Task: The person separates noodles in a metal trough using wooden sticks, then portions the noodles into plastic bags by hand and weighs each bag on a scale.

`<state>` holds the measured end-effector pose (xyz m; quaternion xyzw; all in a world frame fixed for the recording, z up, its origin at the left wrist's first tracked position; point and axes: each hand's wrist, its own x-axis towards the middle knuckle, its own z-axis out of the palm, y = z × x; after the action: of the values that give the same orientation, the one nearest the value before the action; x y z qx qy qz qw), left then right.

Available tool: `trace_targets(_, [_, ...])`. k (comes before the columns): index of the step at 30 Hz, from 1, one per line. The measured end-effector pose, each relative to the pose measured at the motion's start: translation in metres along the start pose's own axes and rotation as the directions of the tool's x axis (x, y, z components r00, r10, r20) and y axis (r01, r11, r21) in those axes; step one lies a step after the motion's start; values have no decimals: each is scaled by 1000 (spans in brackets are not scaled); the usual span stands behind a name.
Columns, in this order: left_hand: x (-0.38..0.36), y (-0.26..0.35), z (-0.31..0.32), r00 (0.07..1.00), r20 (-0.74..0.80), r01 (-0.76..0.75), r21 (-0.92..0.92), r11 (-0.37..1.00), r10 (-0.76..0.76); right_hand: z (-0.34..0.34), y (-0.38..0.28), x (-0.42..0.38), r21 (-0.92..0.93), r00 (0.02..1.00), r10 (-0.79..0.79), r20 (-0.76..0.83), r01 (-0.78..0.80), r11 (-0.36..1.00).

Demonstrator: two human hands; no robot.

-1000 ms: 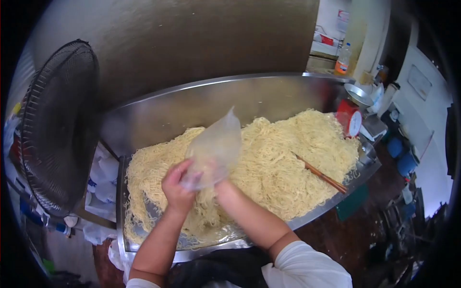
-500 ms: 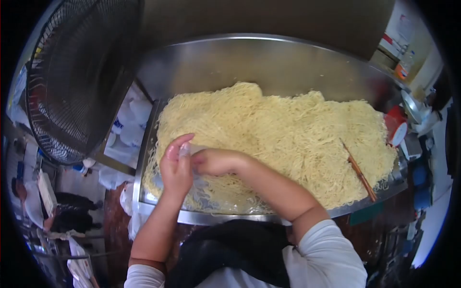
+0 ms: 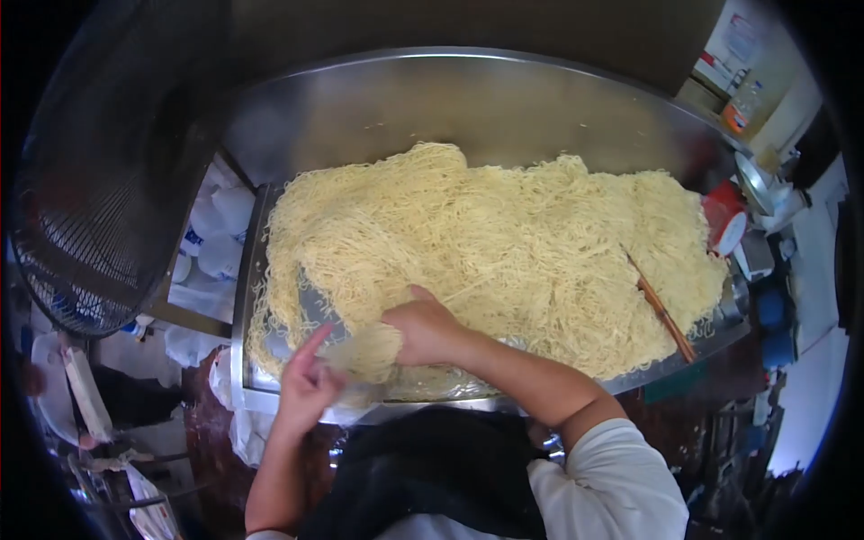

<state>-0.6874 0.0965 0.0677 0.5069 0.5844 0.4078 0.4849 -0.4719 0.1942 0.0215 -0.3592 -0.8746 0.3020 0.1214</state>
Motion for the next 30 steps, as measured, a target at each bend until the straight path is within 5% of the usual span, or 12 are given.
trace_targets(3, [19, -4, 37, 963, 83, -260, 528, 808, 256, -25, -23, -3, 63, 995, -74, -61, 78, 995])
trace_targets(8, [48, -12, 40, 907, 27, -394, 406, 825, 420, -61, -34, -19, 341, 989, -80, -122, 118, 933])
trace_targets(13, [74, 6, 43, 787, 119, -617, 182, 765, 606, -72, -5, -43, 824, 998, -18, -65, 64, 563])
trace_targets(17, [73, 53, 66, 745, 156, -657, 4, 753, 649, -80, 1, -81, 930, 998, 64, -15, -9, 368])
trace_targets(20, [80, 71, 87, 634, 177, -761, -27, 648, 753, -83, 19, -102, 944, 993, -1, -119, 113, 309])
trace_targets(23, [79, 99, 118, 573, 160, -794, -136, 593, 804, -97, 39, -112, 885, 984, -89, -152, 175, 431])
trace_targets(26, [89, 127, 154, 478, -37, -875, -103, 472, 878, -105, 76, -128, 695, 995, -49, 87, -25, 719])
trace_targets(28, [90, 158, 183, 557, -202, -814, -328, 480, 806, -117, 85, -146, 641, 983, 71, 171, -165, 750])
trace_targets(30, [87, 189, 209, 536, -187, -835, -260, 484, 823, -114, 101, -166, 570, 985, 142, 102, -175, 803])
